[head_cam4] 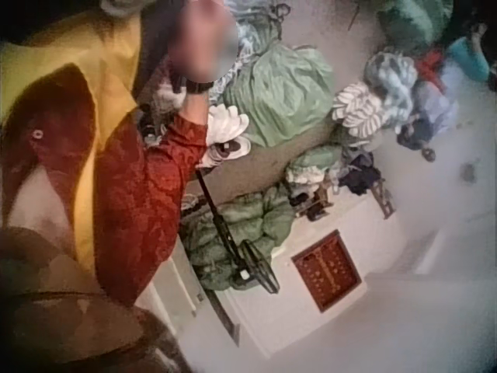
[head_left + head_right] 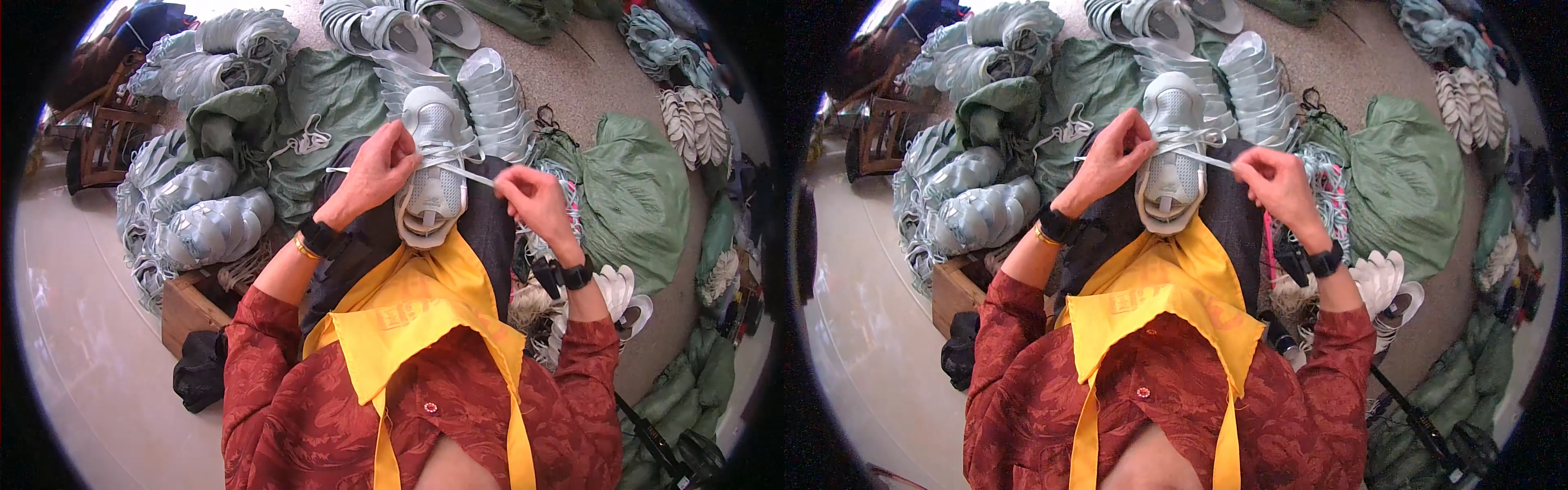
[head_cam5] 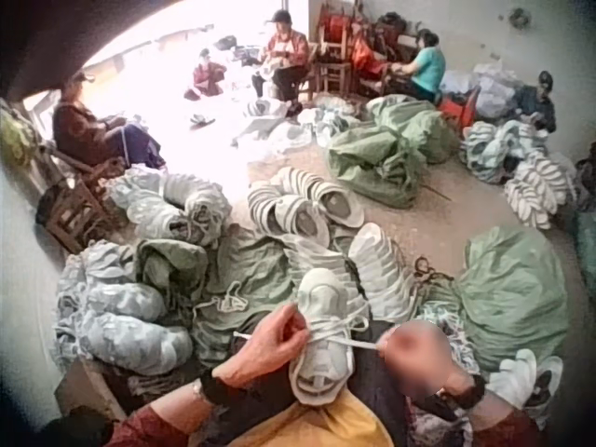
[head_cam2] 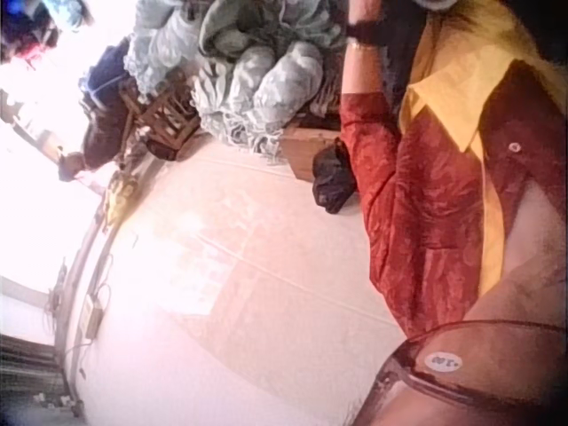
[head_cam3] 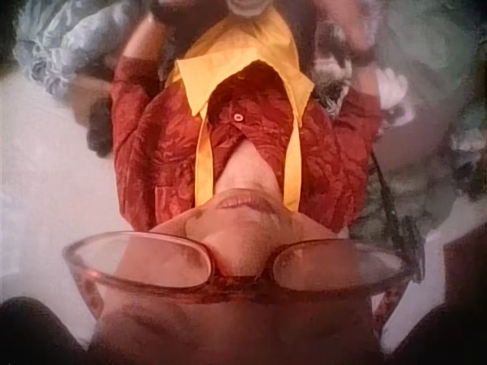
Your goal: The person sits on the floor and laces a white sneaker held on their lap. They thread the laces through the eyelets, pull them tight, and tie a knot. The workspace is surrounded by piles of green fabric and stacks of similar shoes.
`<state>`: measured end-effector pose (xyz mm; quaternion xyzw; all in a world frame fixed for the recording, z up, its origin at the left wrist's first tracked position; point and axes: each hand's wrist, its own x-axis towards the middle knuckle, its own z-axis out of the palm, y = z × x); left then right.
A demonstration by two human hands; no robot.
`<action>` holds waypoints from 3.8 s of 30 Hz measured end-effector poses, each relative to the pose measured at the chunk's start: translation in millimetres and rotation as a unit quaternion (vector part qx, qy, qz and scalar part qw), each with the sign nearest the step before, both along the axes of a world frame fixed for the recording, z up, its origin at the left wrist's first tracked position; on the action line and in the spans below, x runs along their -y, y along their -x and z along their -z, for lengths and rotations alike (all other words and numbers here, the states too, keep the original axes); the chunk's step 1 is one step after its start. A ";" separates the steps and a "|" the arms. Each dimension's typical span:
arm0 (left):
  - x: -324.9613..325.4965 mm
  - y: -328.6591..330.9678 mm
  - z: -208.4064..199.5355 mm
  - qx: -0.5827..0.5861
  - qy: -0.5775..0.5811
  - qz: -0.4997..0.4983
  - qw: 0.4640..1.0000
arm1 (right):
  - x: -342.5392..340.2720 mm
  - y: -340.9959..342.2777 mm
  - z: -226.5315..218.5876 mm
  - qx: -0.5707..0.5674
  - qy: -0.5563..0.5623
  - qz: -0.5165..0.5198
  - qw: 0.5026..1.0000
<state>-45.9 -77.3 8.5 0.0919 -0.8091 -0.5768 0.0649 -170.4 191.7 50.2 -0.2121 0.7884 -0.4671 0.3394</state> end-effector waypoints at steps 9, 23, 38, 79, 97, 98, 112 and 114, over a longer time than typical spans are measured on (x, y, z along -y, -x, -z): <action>-5.2 -12.1 -16.3 0.026 0.020 -0.001 0.999 | 80.8 15.1 4.1 -0.301 0.094 -0.148 0.937; 32.1 -51.4 -44.9 0.068 -0.244 -0.011 0.967 | 57.3 22.0 15.2 0.109 0.121 -0.047 0.986; 73.7 -118.4 -55.1 0.137 -0.189 -0.068 0.970 | 34.0 -14.1 -5.7 -0.071 -0.008 -0.068 0.995; 247.8 -239.6 -111.2 0.149 0.440 -0.293 0.836 | -304.5 104.5 88.3 -0.311 -0.174 0.177 0.918; 281.0 -257.4 -110.7 0.155 0.478 -0.305 0.809 | -349.2 113.9 141.8 -0.169 -0.138 0.253 0.943; 280.6 -253.5 -108.7 0.155 0.455 -0.304 0.823 | -347.3 111.5 143.2 -0.160 -0.134 0.250 0.945; 245.8 -133.6 -150.6 -0.078 0.406 -0.348 0.841 | -188.7 111.3 29.4 -0.013 0.220 0.348 0.911; 223.4 -147.4 -94.0 0.029 0.225 -0.226 0.947 | -163.8 88.8 27.2 0.003 0.241 0.340 0.909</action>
